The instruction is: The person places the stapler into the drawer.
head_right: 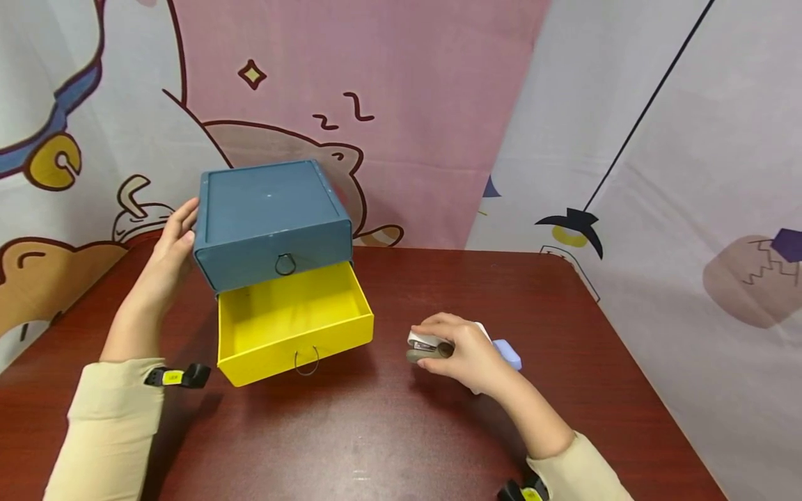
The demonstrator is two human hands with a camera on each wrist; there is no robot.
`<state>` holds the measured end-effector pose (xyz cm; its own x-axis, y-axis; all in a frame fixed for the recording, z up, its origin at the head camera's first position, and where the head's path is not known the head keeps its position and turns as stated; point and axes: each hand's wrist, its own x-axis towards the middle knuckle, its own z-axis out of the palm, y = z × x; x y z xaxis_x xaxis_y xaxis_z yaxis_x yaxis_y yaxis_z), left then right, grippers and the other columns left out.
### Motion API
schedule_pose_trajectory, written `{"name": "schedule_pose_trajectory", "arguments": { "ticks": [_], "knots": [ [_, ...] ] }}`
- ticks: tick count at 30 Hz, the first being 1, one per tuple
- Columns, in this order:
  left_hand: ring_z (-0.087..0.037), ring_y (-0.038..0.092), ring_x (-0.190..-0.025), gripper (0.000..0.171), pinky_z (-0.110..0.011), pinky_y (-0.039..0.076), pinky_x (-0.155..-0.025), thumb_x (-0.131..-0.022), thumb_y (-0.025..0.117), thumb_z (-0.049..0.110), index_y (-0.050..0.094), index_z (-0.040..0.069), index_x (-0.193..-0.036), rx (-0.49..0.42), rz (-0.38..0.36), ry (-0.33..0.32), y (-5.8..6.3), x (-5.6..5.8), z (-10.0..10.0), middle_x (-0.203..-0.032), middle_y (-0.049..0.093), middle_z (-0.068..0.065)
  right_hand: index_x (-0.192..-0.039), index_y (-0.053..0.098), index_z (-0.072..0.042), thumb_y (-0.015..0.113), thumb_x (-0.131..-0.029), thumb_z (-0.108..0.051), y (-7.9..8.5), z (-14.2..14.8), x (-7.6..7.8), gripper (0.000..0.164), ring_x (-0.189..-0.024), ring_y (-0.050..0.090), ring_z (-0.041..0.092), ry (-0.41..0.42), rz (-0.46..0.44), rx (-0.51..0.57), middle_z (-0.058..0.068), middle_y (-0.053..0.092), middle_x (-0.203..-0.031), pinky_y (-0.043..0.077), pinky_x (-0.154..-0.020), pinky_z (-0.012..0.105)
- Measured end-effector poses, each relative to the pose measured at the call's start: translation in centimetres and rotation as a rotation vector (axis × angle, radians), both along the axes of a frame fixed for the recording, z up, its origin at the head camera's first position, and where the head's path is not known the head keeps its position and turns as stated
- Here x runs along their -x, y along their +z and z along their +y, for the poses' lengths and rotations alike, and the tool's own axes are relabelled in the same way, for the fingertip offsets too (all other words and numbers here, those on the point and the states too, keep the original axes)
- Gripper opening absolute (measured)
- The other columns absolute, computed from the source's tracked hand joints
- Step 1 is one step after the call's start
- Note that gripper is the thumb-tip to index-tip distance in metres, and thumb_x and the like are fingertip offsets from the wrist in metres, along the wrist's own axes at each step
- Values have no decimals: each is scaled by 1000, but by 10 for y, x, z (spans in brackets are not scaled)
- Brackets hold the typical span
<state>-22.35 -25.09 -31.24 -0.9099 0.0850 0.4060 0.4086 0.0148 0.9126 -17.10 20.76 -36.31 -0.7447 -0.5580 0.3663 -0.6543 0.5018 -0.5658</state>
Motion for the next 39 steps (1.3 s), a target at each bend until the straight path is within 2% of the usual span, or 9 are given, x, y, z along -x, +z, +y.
{"name": "schedule_pose_trajectory", "arguments": {
  "ticks": [4, 13, 19, 24, 29, 39],
  "knots": [
    [-28, 16, -141, 65, -48, 13, -112, -98, 48, 30, 17, 19, -154, 2, -5, 1, 0, 0, 0, -158, 10, -9, -118, 69, -9, 83, -74, -6, 14, -9, 0, 47, -93, 60, 13, 6, 1, 56, -4, 62, -111, 52, -75, 28],
    [-28, 16, -141, 65, -48, 13, -113, -98, 48, 31, 17, 19, -154, 3, -6, -2, 0, 0, 0, -158, 9, -9, -118, 69, -6, 83, -72, -2, 40, -32, 7, 48, -93, 60, 14, 46, 110, 156, -1, 63, -110, 52, -75, 25],
    [-28, 16, -141, 64, -49, 12, -112, -98, 47, 29, 17, 19, -154, 7, -5, 1, 1, -1, 1, -159, 9, -10, -117, 68, -4, 82, -73, 0, 53, -52, 9, 47, -93, 60, 17, 86, 114, 251, 1, 63, -109, 51, -76, 24],
    [-28, 16, -140, 64, -49, 12, -112, -98, 47, 29, 17, 18, -154, 0, 2, -4, 2, -1, 0, -158, 9, -10, -118, 68, -2, 80, -73, 3, 59, -70, 13, 47, -94, 61, 19, 128, 107, 330, 4, 63, -110, 52, -77, 28],
    [-27, 17, -140, 64, -49, 13, -112, -98, 47, 29, 18, 18, -154, -3, 5, -4, 2, -1, 0, -158, 9, -10, -119, 68, -3, 80, -73, 3, 62, -88, 19, 48, -96, 61, 18, 132, 95, 378, 4, 63, -110, 53, -79, 36],
    [-27, 17, -140, 64, -49, 13, -112, -98, 47, 29, 18, 19, -154, 6, 4, -1, 1, -1, 0, -159, 9, -10, -120, 67, -5, 80, -76, -4, 60, -118, 26, 46, -98, 58, 14, 124, 19, 364, 1, 63, -112, 52, -81, 37]
  ]
}}
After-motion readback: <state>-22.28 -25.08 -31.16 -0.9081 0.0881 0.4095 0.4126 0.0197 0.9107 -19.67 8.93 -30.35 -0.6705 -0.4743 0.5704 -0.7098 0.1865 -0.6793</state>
